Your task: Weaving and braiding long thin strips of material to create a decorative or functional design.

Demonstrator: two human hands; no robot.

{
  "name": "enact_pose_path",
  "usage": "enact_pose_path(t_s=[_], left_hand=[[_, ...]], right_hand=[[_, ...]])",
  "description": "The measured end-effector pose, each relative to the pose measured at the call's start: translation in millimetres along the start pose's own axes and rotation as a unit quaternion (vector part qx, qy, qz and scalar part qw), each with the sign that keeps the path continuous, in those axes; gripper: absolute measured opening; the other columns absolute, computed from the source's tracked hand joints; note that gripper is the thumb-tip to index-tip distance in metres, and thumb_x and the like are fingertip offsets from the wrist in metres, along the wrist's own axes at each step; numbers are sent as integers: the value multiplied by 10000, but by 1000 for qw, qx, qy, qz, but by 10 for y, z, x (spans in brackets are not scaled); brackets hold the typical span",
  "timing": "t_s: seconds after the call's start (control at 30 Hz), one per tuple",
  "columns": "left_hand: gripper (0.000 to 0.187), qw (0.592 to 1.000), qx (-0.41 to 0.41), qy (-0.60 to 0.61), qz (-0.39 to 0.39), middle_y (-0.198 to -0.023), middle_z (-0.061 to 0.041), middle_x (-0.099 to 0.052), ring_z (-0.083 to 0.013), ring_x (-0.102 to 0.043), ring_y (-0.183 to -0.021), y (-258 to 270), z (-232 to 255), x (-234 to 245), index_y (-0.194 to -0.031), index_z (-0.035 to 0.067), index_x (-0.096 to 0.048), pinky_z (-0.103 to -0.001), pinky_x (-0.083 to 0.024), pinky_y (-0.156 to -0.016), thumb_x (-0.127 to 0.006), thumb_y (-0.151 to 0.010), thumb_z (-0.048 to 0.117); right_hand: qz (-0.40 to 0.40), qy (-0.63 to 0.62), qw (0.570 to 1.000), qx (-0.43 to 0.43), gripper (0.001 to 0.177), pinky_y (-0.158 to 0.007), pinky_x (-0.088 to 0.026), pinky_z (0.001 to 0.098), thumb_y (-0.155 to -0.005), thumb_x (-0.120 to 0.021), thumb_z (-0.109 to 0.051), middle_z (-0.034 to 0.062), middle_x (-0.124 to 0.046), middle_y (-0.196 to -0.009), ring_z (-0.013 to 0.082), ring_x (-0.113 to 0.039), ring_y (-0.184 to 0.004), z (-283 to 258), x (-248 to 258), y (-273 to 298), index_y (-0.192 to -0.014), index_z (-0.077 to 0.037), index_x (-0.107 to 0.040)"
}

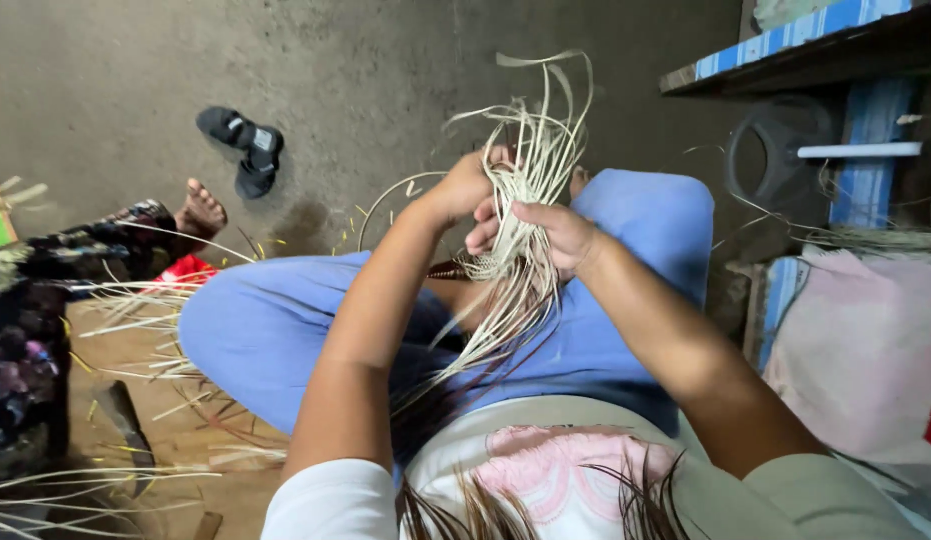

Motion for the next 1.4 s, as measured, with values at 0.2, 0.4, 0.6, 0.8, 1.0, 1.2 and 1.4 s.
enact_pose_path(t_s=[0.2,0.4,0.6,0.8,1.0,1.2,1.4], left_hand=[[184,999,26,-26,28,-981,-108,-734,-257,-668,-966,-77,-42,473,-1081,73,-730,-376,-506,-918,-666,-911,99],[162,996,-1,-94,-7,-901,-67,-711,-218,-650,-872,-217,186,384,-1029,103,-738,-344,-536,-794,-668,-890,57],[247,956,112,-227,152,-932,-31,-767,-257,-732,-963,-543,-534,1118,-1033,223,-780,-415,-553,-892,-771,-877,414],[297,988,6,-145,56,-901,-107,-741,-267,-695,-927,-272,451,365,-1032,119,-779,-426,-544,-890,-835,-811,309],[318,984,57,-120,118,-987,-114,-746,-303,-716,-987,-319,208,1163,-1099,127,-751,-444,-543,-930,-844,-852,305],[289,988,33,-108,109,-937,-91,-719,-233,-663,-860,-228,1002,1207,-1122,70,-730,-373,-516,-758,-762,-895,246],[125,981,-35,-175,76,-782,-22,-690,-110,-603,-650,-120,1710,965,-953,52,-720,-257,-504,-558,-682,-855,121]], right_hand=[[-69,11,997,-35,793,-974,-563,420,-950,-530,-639,290,-704,-1190,307,-719,-1102,227,-60,211,-1410,3,-470],[-98,-20,994,38,919,-1049,-520,497,-942,-365,-770,320,-649,-1286,396,-654,-1217,126,-104,-31,-1450,-5,-419],[-64,-142,988,-21,996,-1058,-520,437,-721,-509,-851,219,-705,-1226,321,-710,-1096,1238,898,185,-1319,-63,-624],[-67,-16,997,-18,579,-958,-505,310,-909,-684,-110,115,-606,-1214,248,-634,-1069,33,-984,342,-1428,-66,-432],[-203,607,738,-215,940,-1039,-462,558,-655,-867,-595,284,-651,-1270,459,-604,-1211,315,-763,442,-1345,-26,-580],[-95,469,878,-28,284,-647,-537,328,-951,-742,-321,70,-718,-731,190,-659,-702,110,-1158,358,-829,-66,-712],[-190,641,744,13,237,-783,-478,456,-934,-549,-162,149,-652,-1058,325,-575,-865,663,-1401,335,-1124,-34,-611]])
Point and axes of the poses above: each hand's wrist, its own y-axis away from the middle knuckle, its own x-axis out of the back of the hand, z = x × y, the point moved 3 cm from there along -y, towards the middle knuckle
